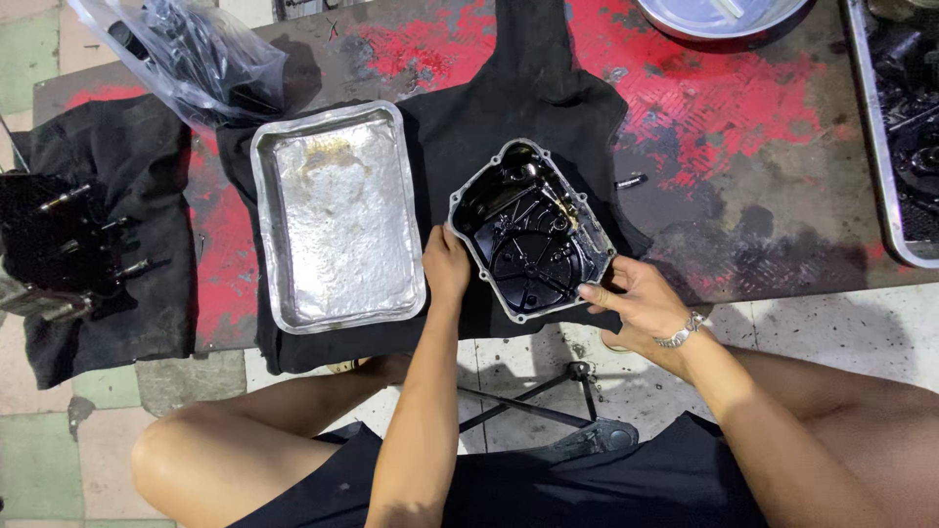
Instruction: The person cleans a disassembled engine casing by wiping its interior surfaces with a cloth and applying liquid from a bottle. They also handle a metal tray and a black cloth on the workbench.
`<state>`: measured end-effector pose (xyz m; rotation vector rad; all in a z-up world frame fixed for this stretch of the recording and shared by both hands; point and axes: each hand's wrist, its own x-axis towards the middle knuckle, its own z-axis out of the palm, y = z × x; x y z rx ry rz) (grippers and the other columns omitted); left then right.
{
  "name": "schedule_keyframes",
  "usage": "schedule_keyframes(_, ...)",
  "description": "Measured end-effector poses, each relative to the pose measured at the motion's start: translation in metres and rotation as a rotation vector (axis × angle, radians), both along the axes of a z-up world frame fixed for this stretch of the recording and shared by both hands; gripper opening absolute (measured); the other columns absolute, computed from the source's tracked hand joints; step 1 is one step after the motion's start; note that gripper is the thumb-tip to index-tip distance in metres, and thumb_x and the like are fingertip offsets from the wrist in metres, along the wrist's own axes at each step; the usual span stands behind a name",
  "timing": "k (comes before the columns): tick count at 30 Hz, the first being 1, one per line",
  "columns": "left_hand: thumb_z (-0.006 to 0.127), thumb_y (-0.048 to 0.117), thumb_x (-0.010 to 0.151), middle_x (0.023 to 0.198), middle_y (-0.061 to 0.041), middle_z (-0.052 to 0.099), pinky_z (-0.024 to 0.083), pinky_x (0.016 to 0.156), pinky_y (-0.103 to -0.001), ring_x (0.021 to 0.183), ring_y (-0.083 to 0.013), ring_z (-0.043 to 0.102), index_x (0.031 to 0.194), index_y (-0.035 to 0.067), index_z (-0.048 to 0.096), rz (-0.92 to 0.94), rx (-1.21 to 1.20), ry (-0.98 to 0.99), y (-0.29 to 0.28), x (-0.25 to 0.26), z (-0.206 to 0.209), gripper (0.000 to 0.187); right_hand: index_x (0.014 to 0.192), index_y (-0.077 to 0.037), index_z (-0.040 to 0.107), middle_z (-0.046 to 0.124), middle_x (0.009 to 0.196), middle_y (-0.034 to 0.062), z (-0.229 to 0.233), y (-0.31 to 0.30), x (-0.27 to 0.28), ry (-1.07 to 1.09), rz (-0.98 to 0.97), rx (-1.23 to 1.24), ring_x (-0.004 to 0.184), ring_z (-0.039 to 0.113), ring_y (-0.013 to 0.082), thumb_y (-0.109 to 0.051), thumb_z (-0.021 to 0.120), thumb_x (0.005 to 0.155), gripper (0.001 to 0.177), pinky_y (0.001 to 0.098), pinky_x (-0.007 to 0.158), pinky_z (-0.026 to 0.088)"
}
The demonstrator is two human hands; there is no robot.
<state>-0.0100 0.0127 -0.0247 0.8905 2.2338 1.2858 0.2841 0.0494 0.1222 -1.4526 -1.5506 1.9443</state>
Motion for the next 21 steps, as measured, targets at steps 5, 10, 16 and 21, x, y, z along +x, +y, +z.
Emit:
schedule_keyframes(5, 0.053, 0.028, 0.11, 0.072, -0.004, 0.053, 0.036, 0.05, -0.034, 0.056, -0.0164, 0.05, 0.099, 0.002, 0.056, 0.086, 0.046, -0.853, 0.015, -0.016, -0.026, 0.029, 0.117, -0.002, 0.065, 0.072, 0.105, 0.0086, -0.002, -0.005, 0.006, 0.038, -0.028, -0.05, 0.089, 0.065, 0.0167, -0.025, 0.08, 0.082, 0.045, 0.0401, 0.069, 0.057)
schedule_keyframes(10, 0.048, 0.032, 0.105, 0.077, -0.012, 0.069, 0.052, 0.058, -0.037, 0.062, -0.0238, 0.066, 0.117, 0.002, 0.056, -0.019, 0.038, -0.271, -0.018, 0.017, 0.041, 0.033, 0.116, -0.002, 0.064, 0.076, 0.108, 0.008, -0.016, 0.004, 0.007, 0.074, 0.026, 0.015, 0.091, 0.072, 0.0184, -0.026, 0.08, 0.081, 0.046, 0.0361, 0.079, 0.062)
schedule_keyframes(16, 0.045, 0.034, 0.11, 0.089, -0.023, 0.073, 0.054, 0.067, -0.047, 0.08, -0.042, 0.072, 0.121, 0.007, 0.057, -0.058, 0.094, 0.06, -0.011, 0.023, 0.062, 0.032, 0.117, -0.001, 0.065, 0.076, 0.105, 0.0099, -0.022, 0.004, 0.005, 0.088, 0.037, 0.037, 0.09, 0.07, 0.02, -0.026, 0.082, 0.081, 0.046, 0.0385, 0.077, 0.06)
schedule_keyframes(21, 0.043, 0.033, 0.108, 0.083, -0.025, 0.071, 0.05, 0.063, -0.052, 0.076, -0.0459, 0.069, 0.121, 0.009, 0.06, -0.037, -0.012, 0.142, -0.004, 0.019, 0.046, 0.032, 0.116, -0.003, 0.065, 0.077, 0.102, 0.01, -0.027, 0.006, 0.006, -0.024, 0.041, 0.02, 0.087, 0.072, 0.0205, -0.025, 0.082, 0.08, 0.045, 0.037, 0.076, 0.059)
